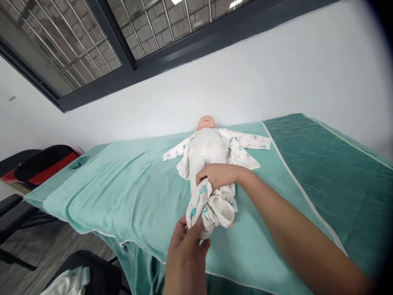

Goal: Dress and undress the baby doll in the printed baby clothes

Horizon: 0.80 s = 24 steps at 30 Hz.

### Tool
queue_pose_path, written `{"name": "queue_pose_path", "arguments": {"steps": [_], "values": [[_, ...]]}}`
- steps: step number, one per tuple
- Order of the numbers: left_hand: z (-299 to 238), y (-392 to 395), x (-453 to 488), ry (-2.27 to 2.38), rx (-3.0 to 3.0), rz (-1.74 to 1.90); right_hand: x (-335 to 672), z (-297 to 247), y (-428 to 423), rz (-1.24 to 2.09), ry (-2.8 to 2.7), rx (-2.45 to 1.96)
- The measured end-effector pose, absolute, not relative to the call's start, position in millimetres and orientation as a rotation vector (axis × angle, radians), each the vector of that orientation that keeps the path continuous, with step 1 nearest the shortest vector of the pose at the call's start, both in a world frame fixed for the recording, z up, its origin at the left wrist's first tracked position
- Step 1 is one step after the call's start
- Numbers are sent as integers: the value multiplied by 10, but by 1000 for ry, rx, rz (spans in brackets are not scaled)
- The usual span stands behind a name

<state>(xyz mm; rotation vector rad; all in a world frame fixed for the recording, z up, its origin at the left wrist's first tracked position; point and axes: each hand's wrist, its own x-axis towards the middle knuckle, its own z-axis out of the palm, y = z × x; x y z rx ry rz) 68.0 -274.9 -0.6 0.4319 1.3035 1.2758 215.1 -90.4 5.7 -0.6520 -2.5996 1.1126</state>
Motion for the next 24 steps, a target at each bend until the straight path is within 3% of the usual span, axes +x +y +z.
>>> {"name": "queue_pose_path", "arguments": {"steps": [15,24], "values": [[-400,-2791,444,1428,335,1302,2031,63,-1111,634,-2785,-1025],[-452,-2623,347,1378,332,1102,2038,15,-1120,635,-2739,-1034]]}}
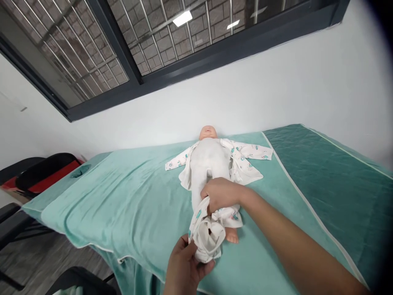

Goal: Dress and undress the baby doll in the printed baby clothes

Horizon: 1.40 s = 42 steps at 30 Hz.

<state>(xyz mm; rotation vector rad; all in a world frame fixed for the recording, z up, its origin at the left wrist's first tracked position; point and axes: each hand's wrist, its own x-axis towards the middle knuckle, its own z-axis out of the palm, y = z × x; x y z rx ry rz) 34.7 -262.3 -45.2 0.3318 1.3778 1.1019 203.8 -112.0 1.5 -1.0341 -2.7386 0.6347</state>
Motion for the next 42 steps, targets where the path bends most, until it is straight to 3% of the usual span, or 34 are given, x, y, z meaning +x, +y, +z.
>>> {"name": "queue_pose_path", "arguments": {"steps": [10,18,26,42], "values": [[-512,-2501,298,1377,689,958,2068,45,-1133,701,-2670,-1011],[-557,-2131,66,1316,958,820,2143,46,-1081,1015,-2502,-921],[-291,-1754,-127,1400,1379,1034,2107,56,-1090,993,-2511,-963],[-363,-1048,-76,1510,1752,1315,2037,46,-1134,910,-2195,-1084]]}}
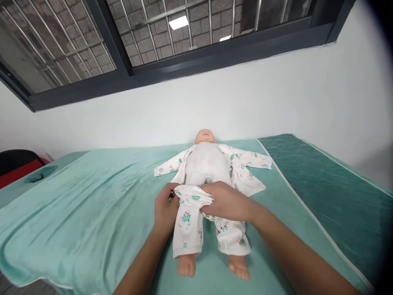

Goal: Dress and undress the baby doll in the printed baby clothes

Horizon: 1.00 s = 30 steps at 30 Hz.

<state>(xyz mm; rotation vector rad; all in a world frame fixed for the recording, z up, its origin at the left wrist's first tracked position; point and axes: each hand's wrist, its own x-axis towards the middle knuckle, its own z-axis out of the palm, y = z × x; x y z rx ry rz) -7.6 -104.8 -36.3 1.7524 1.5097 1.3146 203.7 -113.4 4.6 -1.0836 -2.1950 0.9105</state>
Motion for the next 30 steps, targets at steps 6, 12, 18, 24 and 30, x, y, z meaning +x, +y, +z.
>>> {"name": "queue_pose_path", "arguments": {"steps": [6,12,18,24,30], "values": [[-381,-1177,-80,1420,1951,1252,2169,74,-1100,1141,-2012,-981],[-468,-1119,-156,1288,1928,1257,2467,39,-1003,1266,-1678,-1001],[-445,-1010,-218,1210,1590,1347,2368,-130,-919,879,-1518,-1219],[-55,-632,-16,1304,1683,1201,2245,-229,-832,609,-1295,-1248],[336,-314,379,795,2363,577,2312,-278,-646,588,-1048,-1229]]}}
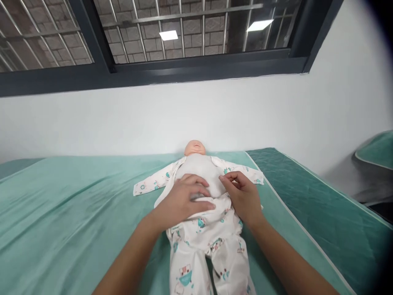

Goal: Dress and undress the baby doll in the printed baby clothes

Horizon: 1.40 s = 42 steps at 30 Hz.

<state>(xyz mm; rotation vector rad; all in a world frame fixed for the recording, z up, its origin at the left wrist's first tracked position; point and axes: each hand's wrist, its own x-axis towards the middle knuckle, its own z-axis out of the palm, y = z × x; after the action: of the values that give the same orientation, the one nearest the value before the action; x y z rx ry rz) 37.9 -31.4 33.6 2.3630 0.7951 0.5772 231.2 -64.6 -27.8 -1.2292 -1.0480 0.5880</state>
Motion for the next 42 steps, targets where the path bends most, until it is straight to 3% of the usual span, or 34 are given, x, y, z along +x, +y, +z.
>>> {"name": "queue_pose_path", "arguments": {"steps": [4,11,16,27,31,36,42], "values": [[361,-310,445,759,2405,424,2284,-270,-630,605,-1045,-1198],[185,-376,268,900,1899,557,2232,-236,-721,627,-1245,-1199],[107,-301,132,831,1538,677,2354,-251,-706,824,-1349,-1334],[84,2,-180,1017,1644,744,2591,-351,-595,1003,-1317,-1325],[-17,40,-159,996,1572,971,2600,-378,-551,1040,-1091,-1169],[-160,54,11,1306,1713,1267,2587,-434,-495,1136,-1067,-931],[-245,66,94,1623,1809,1256,2541,-501,-415,877,-1037,-1055]]}}
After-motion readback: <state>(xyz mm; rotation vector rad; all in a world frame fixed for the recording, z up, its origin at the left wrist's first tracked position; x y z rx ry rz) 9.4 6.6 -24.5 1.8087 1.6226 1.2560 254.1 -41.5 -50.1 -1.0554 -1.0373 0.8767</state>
